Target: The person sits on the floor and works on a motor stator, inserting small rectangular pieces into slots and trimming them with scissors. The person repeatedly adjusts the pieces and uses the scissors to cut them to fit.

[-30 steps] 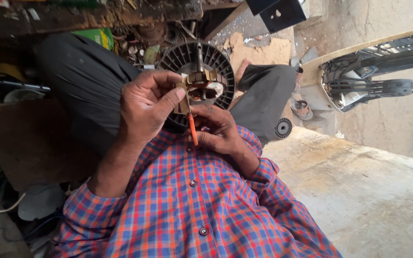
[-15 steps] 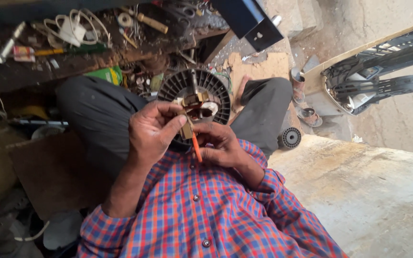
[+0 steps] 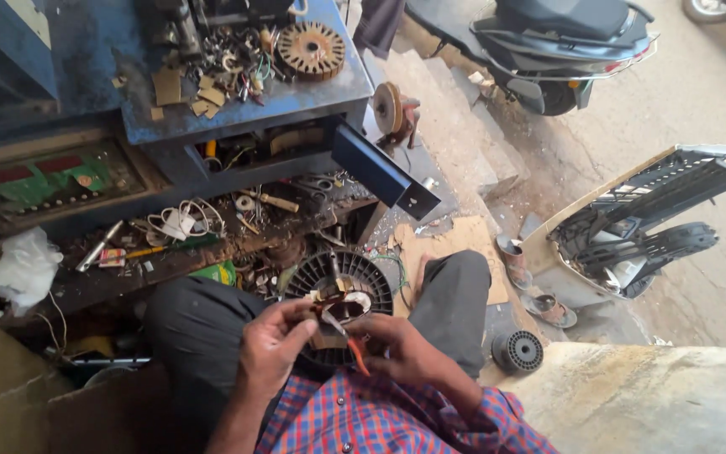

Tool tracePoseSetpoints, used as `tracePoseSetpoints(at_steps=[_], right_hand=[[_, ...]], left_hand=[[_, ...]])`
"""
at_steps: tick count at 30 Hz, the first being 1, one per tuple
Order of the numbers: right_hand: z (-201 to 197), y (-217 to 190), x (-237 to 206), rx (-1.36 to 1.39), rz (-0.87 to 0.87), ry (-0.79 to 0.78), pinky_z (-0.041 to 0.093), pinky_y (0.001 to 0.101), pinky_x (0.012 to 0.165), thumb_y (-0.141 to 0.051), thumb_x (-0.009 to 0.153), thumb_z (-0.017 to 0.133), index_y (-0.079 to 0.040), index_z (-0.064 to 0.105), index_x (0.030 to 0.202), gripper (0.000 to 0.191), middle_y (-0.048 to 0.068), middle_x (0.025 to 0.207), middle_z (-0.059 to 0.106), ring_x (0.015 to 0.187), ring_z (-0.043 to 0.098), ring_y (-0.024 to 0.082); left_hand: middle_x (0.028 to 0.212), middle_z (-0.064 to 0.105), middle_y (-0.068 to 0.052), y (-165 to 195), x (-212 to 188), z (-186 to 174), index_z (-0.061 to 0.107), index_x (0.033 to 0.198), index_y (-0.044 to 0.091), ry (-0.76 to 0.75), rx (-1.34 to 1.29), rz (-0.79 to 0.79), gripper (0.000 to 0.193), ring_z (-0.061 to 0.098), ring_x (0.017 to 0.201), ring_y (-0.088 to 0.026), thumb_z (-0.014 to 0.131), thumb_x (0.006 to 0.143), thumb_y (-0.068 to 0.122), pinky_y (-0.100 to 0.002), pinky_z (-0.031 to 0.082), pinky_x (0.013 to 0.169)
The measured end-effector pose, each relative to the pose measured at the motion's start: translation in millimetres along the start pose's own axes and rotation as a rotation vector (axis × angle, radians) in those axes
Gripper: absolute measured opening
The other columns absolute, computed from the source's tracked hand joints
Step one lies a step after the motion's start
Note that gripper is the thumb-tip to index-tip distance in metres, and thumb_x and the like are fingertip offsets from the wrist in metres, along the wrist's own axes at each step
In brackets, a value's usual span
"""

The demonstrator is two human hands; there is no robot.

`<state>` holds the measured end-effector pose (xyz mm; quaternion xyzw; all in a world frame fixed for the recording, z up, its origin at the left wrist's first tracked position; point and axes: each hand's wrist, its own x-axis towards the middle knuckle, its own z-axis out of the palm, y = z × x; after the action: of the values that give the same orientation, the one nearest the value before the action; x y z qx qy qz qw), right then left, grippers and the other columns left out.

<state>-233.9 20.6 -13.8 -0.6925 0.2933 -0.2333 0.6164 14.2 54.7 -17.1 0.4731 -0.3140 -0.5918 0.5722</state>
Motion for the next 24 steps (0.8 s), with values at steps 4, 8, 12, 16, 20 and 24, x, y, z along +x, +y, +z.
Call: tracePoseSetpoints(at_steps=[4, 8, 12, 16, 20, 24], right_hand=[[-4.5, -8.7, 2.0, -0.795, -0.013, -0.02, 0.053, 0.0466, 0.066, -0.006, 0.086, 0.068, -0.005, 0.064, 0.122, 0.036, 0.016, 0.102, 0.061, 0.078, 0.066, 0.036], [1.5, -12.3, 13.3, -0.984, -0.062, -0.036, 0.05, 0.0503, 0.066, -0.009, 0.089, 0.062, -0.005, 0.064, 0.099, 0.011, 0.015, 0.095, 0.059, 0.076, 0.062, 0.037], [-1.2, -14.3, 17.1, -0.843, -0.168, 0.134, 0.052, 0.0471, 0.068, -0.005, 0.085, 0.066, -0.006, 0.066, 0.092, 0.007, 0.013, 0.091, 0.063, 0.079, 0.063, 0.037], [-6.3, -6.5, 21.4, -0.523, -0.196, 0.579, 0.056, 0.0378, 0.071, -0.008, 0.084, 0.076, 0.0, 0.067, 0.107, 0.025, 0.013, 0.1, 0.067, 0.083, 0.07, 0.028], [-7.8, 11.8, 33.7, 0.254, 0.11, 0.508, 0.058, 0.0311, 0.081, -0.011, 0.095, 0.071, -0.001, 0.071, 0.123, 0.03, 0.01, 0.107, 0.076, 0.095, 0.069, 0.017], [-15.6, 18.5, 43.3, 0.17, 0.087, 0.498, 0.056, 0.0333, 0.075, -0.01, 0.093, 0.072, 0.002, 0.075, 0.115, 0.025, 0.01, 0.104, 0.071, 0.089, 0.069, 0.019]], left_hand=[[0.106, 0.068, -0.007, 9.0, 1.8, -3.7, 0.075, 0.104, -0.001, -0.059, 0.199, 0.459, 0.015, 0.068, 0.096, -0.012, 0.073, 0.09, -0.006, -0.023, 0.057, 0.084], [0.1, 0.07, -0.007, 20.9, 1.4, 0.8, 0.076, 0.105, -0.001, -0.124, 0.236, 0.431, 0.014, 0.069, 0.092, -0.012, 0.073, 0.092, -0.004, -0.024, 0.059, 0.082], [0.104, 0.069, -0.005, 25.4, -1.8, 6.1, 0.074, 0.106, 0.0, -0.196, 0.196, 0.359, 0.015, 0.071, 0.093, -0.011, 0.071, 0.091, -0.001, -0.024, 0.06, 0.083], [0.097, 0.075, -0.008, 21.0, 3.9, 10.0, 0.073, 0.106, 0.0, -0.03, 0.185, 0.368, 0.017, 0.07, 0.084, -0.011, 0.076, 0.089, -0.001, -0.023, 0.06, 0.075], [0.093, 0.077, -0.01, 16.4, 14.0, 14.9, 0.075, 0.108, 0.0, 0.046, 0.099, 0.25, 0.019, 0.071, 0.077, -0.012, 0.074, 0.089, -0.003, -0.024, 0.06, 0.07], [0.1, 0.073, -0.008, 16.9, 16.2, 16.1, 0.079, 0.105, 0.002, 0.084, 0.18, 0.291, 0.018, 0.068, 0.079, -0.01, 0.073, 0.088, -0.004, -0.022, 0.059, 0.07]])
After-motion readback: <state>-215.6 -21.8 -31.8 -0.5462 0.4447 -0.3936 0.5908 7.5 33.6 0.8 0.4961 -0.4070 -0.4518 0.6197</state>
